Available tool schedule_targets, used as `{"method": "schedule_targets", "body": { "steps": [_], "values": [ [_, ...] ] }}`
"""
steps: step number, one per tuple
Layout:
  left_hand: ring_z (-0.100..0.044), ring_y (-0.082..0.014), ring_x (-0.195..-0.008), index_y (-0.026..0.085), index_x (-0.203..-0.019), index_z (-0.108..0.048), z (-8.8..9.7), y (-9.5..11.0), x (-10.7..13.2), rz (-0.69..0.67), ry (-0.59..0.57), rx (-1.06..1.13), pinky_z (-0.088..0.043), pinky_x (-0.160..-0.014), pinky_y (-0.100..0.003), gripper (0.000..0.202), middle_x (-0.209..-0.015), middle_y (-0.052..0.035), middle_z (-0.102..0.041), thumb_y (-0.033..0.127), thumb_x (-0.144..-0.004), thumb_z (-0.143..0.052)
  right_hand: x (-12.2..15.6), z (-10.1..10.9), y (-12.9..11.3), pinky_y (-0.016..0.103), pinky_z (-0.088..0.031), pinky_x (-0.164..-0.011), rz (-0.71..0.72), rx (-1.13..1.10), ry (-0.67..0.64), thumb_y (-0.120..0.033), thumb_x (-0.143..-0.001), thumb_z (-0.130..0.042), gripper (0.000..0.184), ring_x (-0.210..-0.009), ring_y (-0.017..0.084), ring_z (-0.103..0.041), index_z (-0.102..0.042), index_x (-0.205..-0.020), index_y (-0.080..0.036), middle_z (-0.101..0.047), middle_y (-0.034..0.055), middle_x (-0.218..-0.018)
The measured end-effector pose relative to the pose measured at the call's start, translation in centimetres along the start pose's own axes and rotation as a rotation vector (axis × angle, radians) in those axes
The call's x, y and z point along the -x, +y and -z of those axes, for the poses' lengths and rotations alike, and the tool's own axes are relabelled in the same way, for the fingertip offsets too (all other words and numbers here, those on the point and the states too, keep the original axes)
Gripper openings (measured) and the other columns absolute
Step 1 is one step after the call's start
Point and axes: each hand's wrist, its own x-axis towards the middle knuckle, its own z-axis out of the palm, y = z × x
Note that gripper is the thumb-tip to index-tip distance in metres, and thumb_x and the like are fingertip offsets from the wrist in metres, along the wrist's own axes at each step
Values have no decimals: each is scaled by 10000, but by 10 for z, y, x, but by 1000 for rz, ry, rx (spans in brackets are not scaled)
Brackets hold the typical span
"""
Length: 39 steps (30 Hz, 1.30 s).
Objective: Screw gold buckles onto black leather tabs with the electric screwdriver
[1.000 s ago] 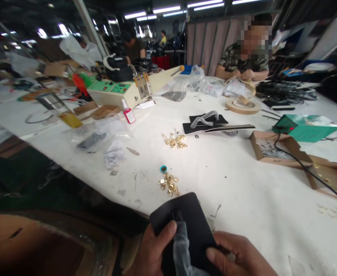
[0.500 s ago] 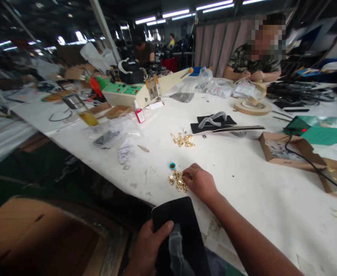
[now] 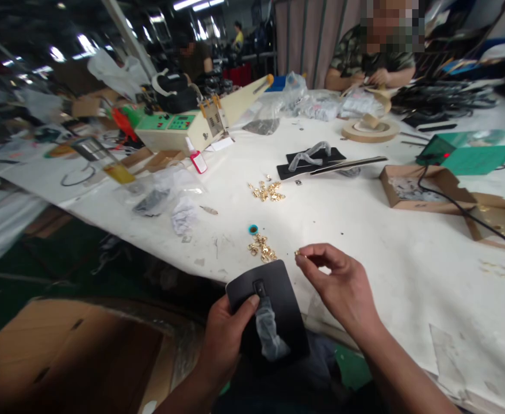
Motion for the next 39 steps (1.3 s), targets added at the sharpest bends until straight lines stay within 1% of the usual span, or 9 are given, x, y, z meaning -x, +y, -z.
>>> {"method": "schedule_targets", "body": {
  "steps": [2, 4, 7, 12, 20, 24, 32, 35, 39],
  "values": [
    [-690, -217, -789, 120, -944, -804, -7, 1, 2, -50, -8, -100, -553, -742, -289, 333, -854, -69, -786, 438, -847, -815, 36, 17, -7, 309, -594, -663, 13, 11, 28, -489, -887, -791, 254, -773, 228, -737, -786, -948, -242, -801, 58, -923],
    [-658, -193, -755, 125, -888, -789, -18, 3, 6, -106, -39, -192, -535, -712, -267, 288, -816, -51, -766, 413, -868, -790, 64, 24, -11, 281, -603, -664, 72, -7, -13, -435, -923, -769, 177, -807, 219, -749, -791, -951, -262, -798, 46, -947],
    [-626, -171, -723, 136, -840, -768, -38, 5, 15, -188, -131, -292, -514, -678, -245, 266, -773, -31, -744, 394, -904, -758, 85, 27, -11, 263, -617, -684, 150, -47, -17, -352, -952, -747, 97, -802, 197, -751, -793, -959, -267, -793, 35, -938],
    [-674, -194, -766, 165, -956, -798, -64, 2, 34, -291, -246, -369, -541, -719, -256, 204, -841, -41, -784, 356, -935, -731, 95, 46, -8, 282, -628, -729, 184, -30, 79, -313, -958, -741, 71, -793, 192, -752, -787, -952, -259, -785, 31, -909],
    [-720, -201, -751, 196, -1033, -824, -86, 0, 59, -472, -284, -513, -572, -748, -271, 173, -881, -59, -809, 290, -963, -697, 116, 77, 0, 254, -587, -669, 121, -21, 145, -366, -929, -800, 95, -772, 184, -737, -776, -931, -274, -767, -7, -850],
    [-734, -199, -761, 199, -1052, -820, -96, 1, 66, -558, -326, -559, -577, -755, -270, 176, -898, -59, -810, 234, -971, -668, 123, 88, -1, 265, -571, -659, 175, 4, 138, -355, -962, -763, 124, -754, 179, -735, -764, -873, -269, -759, -3, -829],
    [-761, -215, -900, 233, -1153, -809, -106, -1, 71, -736, -411, -625, -582, -857, -284, 278, -1035, -72, -810, 126, -953, -649, 133, 107, -4, 315, -539, -710, 321, 214, 135, -251, -1015, -685, 66, -787, 177, -715, -749, -1007, -264, -761, 20, -913],
    [-753, -219, -949, 238, -1182, -792, -106, -3, 74, -751, -436, -660, -580, -891, -289, 281, -1046, -68, -797, 139, -965, -644, 133, 108, -4, 328, -536, -732, 323, 232, 176, -236, -1019, -674, 86, -808, 188, -722, -751, -1029, -271, -774, 24, -938],
    [-746, -234, -1026, 242, -1237, -755, -105, -6, 76, -768, -455, -652, -585, -924, -309, 300, -1170, -74, -784, 160, -973, -640, 133, 105, -4, 340, -511, -716, 305, 243, 279, -265, -1013, -691, 70, -769, 192, -714, -742, -965, -268, -772, 16, -888]
  ]
}}
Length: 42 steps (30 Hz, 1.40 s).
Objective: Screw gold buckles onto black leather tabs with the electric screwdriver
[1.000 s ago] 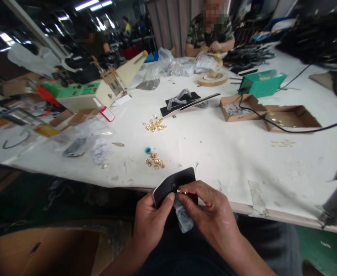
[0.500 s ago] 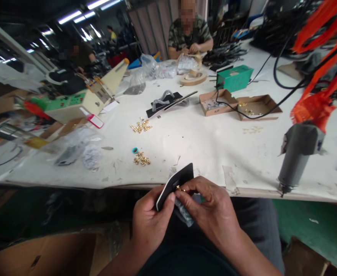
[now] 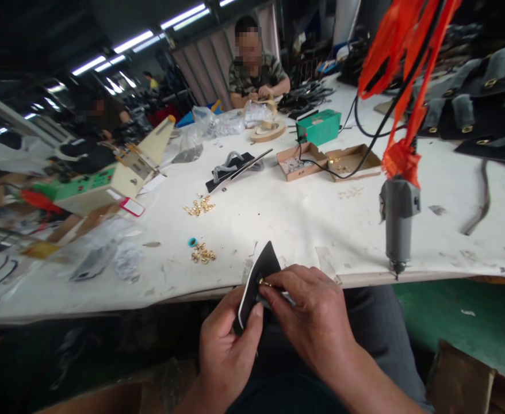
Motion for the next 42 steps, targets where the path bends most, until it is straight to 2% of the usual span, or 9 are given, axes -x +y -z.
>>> {"method": "schedule_targets", "body": {
  "steps": [10, 15, 19, 22, 25, 29, 35, 40, 42],
  "values": [
    [-730, -245, -1105, 294, -1392, -640, 0, 0, 6, -47, -35, 6, -613, -943, -341, 417, -1274, -72, -735, 194, -988, -617, 5, -9, -8, 370, -453, -822, 52, 42, 113, -127, -990, -697, 135, -819, 171, -722, -745, -1036, -245, -784, -11, -928],
    [-690, -320, -1241, 289, -1503, -558, 0, -3, 14, 36, -74, 138, -645, -935, -383, 494, -1463, -131, -634, 371, -1020, -624, 13, -11, -14, 410, -488, -908, 44, -12, 34, -114, -985, -625, 353, -983, 212, -712, -672, -1300, -268, -758, 45, -1134],
    [-572, -409, -1411, 278, -1555, -527, 1, -3, 22, 80, -10, 220, -616, -1039, -468, 650, -1603, -144, -521, 618, -1003, -581, 20, -9, -24, 440, -548, -988, 34, -81, -49, -167, -890, -648, 636, -1195, 273, -640, -520, -1507, -252, -647, 108, -1356],
    [-425, -406, -1536, 310, -1607, -472, -1, -1, 30, 105, 38, 182, -474, -1220, -521, 687, -1691, -104, -419, 662, -1018, -511, 24, -10, -27, 441, -554, -1038, 1, -103, -87, -183, -810, -723, 788, -1256, 292, -607, -464, -1552, -252, -600, 115, -1424],
    [-376, -390, -1566, 346, -1622, -449, -5, 3, 35, 106, 24, 193, -425, -1260, -515, 688, -1720, -75, -374, 676, -1020, -491, 25, -15, -23, 441, -528, -1052, -47, -106, -21, -208, -864, -739, 650, -1235, 286, -614, -535, -1476, -286, -638, 91, -1375],
    [-480, -365, -1492, 364, -1595, -486, -7, 5, 22, 131, -35, 240, -583, -1080, -432, 640, -1702, -75, -393, 659, -1027, -498, 14, -11, -14, 392, -524, -946, -185, -228, 8, -317, -1028, -609, 187, -1047, 248, -678, -717, -1174, -272, -732, 55, -1130],
    [-629, -285, -1273, 254, -1154, -761, -10, -15, -38, 181, 53, 207, -544, -1016, -363, 276, -1331, -110, -658, 466, -990, -695, -10, 13, 2, 325, -569, -749, -743, -828, -259, -557, -899, -769, 438, -880, 273, -735, -779, -1137, -190, -789, 52, -944],
    [-712, -272, -1141, 234, -1506, -500, -20, -27, -70, 480, -29, 657, -560, -970, -363, 877, -1248, -117, -732, 368, -759, -941, -18, 21, 16, 338, -596, -731, -908, -1072, -293, -515, -786, -887, 451, -743, 258, -755, -810, -1048, -156, -811, 81, -897],
    [-740, -236, -1011, 199, -1542, -449, -22, -29, -76, 569, -110, 769, -567, -932, -348, 966, -1115, -92, -775, 323, -730, -959, -18, 21, 23, 335, -603, -726, -943, -1093, -295, -484, -791, -891, 429, -726, 253, -760, -810, -1053, -154, -814, 84, -888]
  ]
}}
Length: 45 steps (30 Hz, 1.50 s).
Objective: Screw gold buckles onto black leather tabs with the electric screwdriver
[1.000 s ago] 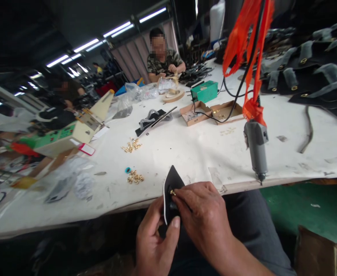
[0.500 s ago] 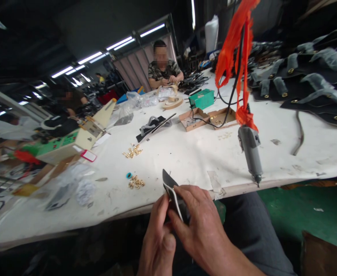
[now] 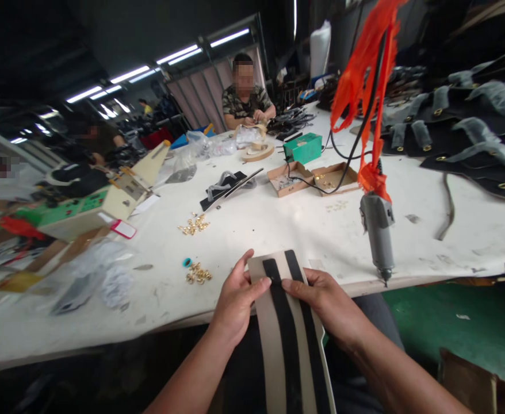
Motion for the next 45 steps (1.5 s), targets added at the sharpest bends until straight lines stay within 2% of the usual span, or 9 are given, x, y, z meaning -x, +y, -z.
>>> {"method": "schedule_targets", "body": {
  "steps": [5, 11, 15, 20, 24, 29, 34, 40, 45],
  "values": [
    [-727, -185, -886, 155, -1322, -629, 0, 1, -10, 51, -42, 14, -566, -834, -286, 721, -1008, -63, -795, 254, -692, -964, -10, 11, 5, 341, -614, -732, -65, -44, 13, -422, -816, -878, 392, -746, 260, -774, -794, -1077, -143, -818, 96, -894],
    [-731, -193, -863, 175, -1312, -631, -1, -4, -21, 78, 1, -4, -584, -821, -307, 689, -986, -53, -801, 230, -695, -934, -23, 16, 3, 349, -623, -760, -115, 4, 43, -438, -826, -861, 421, -788, 269, -784, -769, -1117, -148, -821, 101, -938],
    [-734, -209, -840, 175, -1287, -644, 0, -9, -33, 148, -2, -22, -600, -800, -337, 646, -967, -59, -799, 211, -696, -904, -32, 27, -7, 335, -617, -682, -193, 202, 58, -512, -874, -798, 447, -769, 273, -783, -752, -1148, -161, -821, 97, -934],
    [-740, -238, -805, 202, -1247, -684, -4, -12, -59, 166, 38, -175, -593, -724, -342, 581, -927, -53, -790, 196, -690, -849, -55, 44, -24, 296, -562, -588, -185, 640, 119, -538, -886, -745, 416, -725, 273, -768, -772, -1028, -148, -810, 92, -852],
    [-750, -272, -832, 208, -1176, -719, -12, -5, -75, 185, 48, -253, -596, -737, -365, 523, -902, -55, -782, 173, -666, -829, -73, 51, -35, 289, -554, -601, -176, 697, 152, -542, -859, -745, 424, -723, 257, -754, -783, -972, -134, -808, 95, -844],
    [-737, -270, -804, 211, -1175, -721, -16, 5, -66, 297, 31, -206, -593, -706, -368, 550, -861, -49, -770, 163, -635, -818, -66, 46, -41, 287, -553, -610, -235, 565, 89, -520, -829, -750, 387, -701, 235, -733, -777, -926, -147, -809, 95, -856],
    [-735, -276, -792, 223, -1172, -727, -13, -6, -50, 371, 59, -290, -570, -676, -361, 554, -850, -49, -765, 180, -628, -825, -53, 41, -32, 275, -509, -554, -319, 588, 105, -466, -801, -751, 323, -638, 220, -703, -763, -847, -147, -793, 104, -795],
    [-714, -261, -776, 226, -1161, -747, -11, -23, -51, 225, 49, -521, -528, -655, -331, 523, -862, -48, -762, 187, -644, -820, -58, 49, -15, 253, -439, -490, -271, 855, 173, -434, -845, -701, 286, -586, 196, -658, -729, -797, -153, -745, 76, -700],
    [-721, -297, -886, 221, -1128, -758, -14, -25, -54, 110, 40, -666, -532, -739, -356, 502, -973, -85, -775, 170, -631, -802, -64, 49, -19, 261, -433, -514, -232, 1114, 180, -337, -854, -676, 212, -608, 201, -661, -688, -731, -165, -722, 63, -673]
  ]
}}
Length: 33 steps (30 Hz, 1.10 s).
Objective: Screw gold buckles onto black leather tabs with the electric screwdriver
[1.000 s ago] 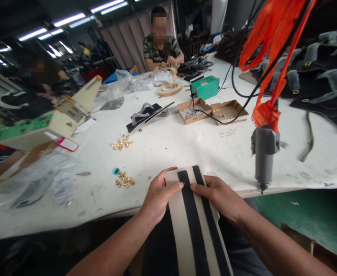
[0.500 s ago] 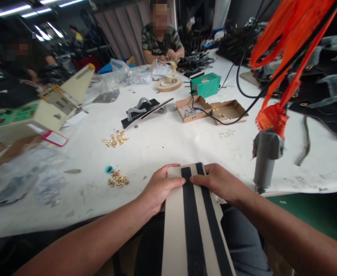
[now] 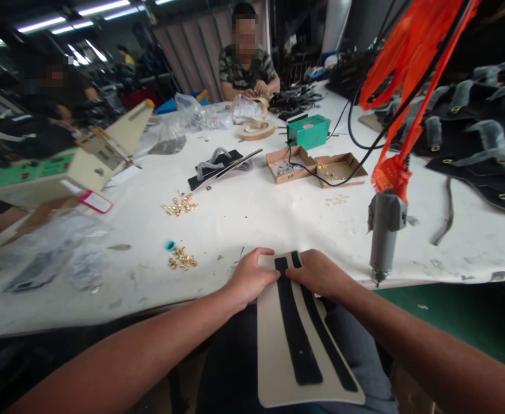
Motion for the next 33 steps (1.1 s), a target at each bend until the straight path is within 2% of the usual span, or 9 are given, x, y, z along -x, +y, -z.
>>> {"method": "schedule_targets", "body": {
  "steps": [9, 14, 17, 21, 24, 26, 28, 31, 33],
  "values": [
    [-714, -333, -970, 237, -1108, -770, 0, 6, 1, -140, 16, -228, -543, -837, -395, 465, -1023, -82, -780, 151, -652, -801, -8, 4, -1, 260, -395, -452, 12, 47, -58, -305, -818, -675, 238, -494, 174, -600, -641, -627, -167, -647, 49, -550],
    [-637, -331, -1206, 257, -1208, -757, 2, -3, 14, -436, 138, -499, -510, -1039, -452, 439, -1282, -96, -698, 225, -776, -827, -7, 3, -1, 252, -395, -451, 17, 44, -43, -294, -825, -677, 227, -501, 168, -592, -642, -641, -166, -631, 36, -542],
    [-588, -320, -1266, 264, -1131, -802, 0, -14, 17, -607, 123, -517, -469, -1092, -471, 351, -1319, -86, -703, 239, -788, -873, -6, 3, -4, 232, -380, -474, 67, 42, -15, -244, -807, -695, 189, -547, 149, -587, -652, -644, -159, -635, 22, -562],
    [-617, -306, -1201, 289, -1047, -832, -2, -19, 13, -628, 95, -510, -453, -1052, -486, 288, -1236, -43, -767, 250, -773, -913, -5, 0, -4, 214, -394, -469, 119, -3, -5, -240, -806, -704, 130, -580, 150, -628, -699, -704, -161, -686, 16, -626],
    [-621, -313, -1195, 300, -1044, -831, -1, -18, 12, -610, 101, -510, -448, -1034, -494, 309, -1221, -35, -779, 249, -754, -926, -6, 3, 0, 231, -392, -423, 108, -18, 9, -294, -803, -750, 200, -466, 162, -606, -691, -669, -159, -636, 14, -520],
    [-622, -318, -1191, 299, -1030, -829, -1, -17, 12, -612, 105, -503, -447, -1021, -495, 311, -1208, -36, -785, 239, -743, -931, -9, 11, 5, 233, -409, -423, 100, -31, 83, -343, -837, -755, 227, -443, 166, -607, -714, -733, -146, -618, 15, -493],
    [-623, -318, -1182, 295, -1014, -826, -1, -18, 11, -620, 108, -491, -443, -1013, -493, 309, -1193, -34, -789, 228, -733, -936, -15, 24, 10, 221, -450, -465, 95, -55, 230, -382, -906, -709, 267, -517, 165, -661, -745, -980, -128, -693, 33, -618],
    [-623, -313, -1165, 290, -989, -819, 0, -20, 8, -629, 102, -478, -434, -1011, -493, 303, -1169, -27, -791, 224, -721, -943, -34, 45, 17, 202, -501, -543, 67, -92, 478, -388, -996, -610, 439, -675, 140, -727, -606, -1370, -157, -763, 69, -969],
    [-620, -311, -1156, 290, -970, -813, 0, -21, 4, -627, 101, -473, -429, -1005, -494, 294, -1157, -20, -789, 228, -716, -947, -52, 57, 22, 203, -502, -546, 16, -101, 601, -367, -1027, -569, 459, -679, 124, -725, -545, -1441, -173, -747, 73, -1059]
  ]
}}
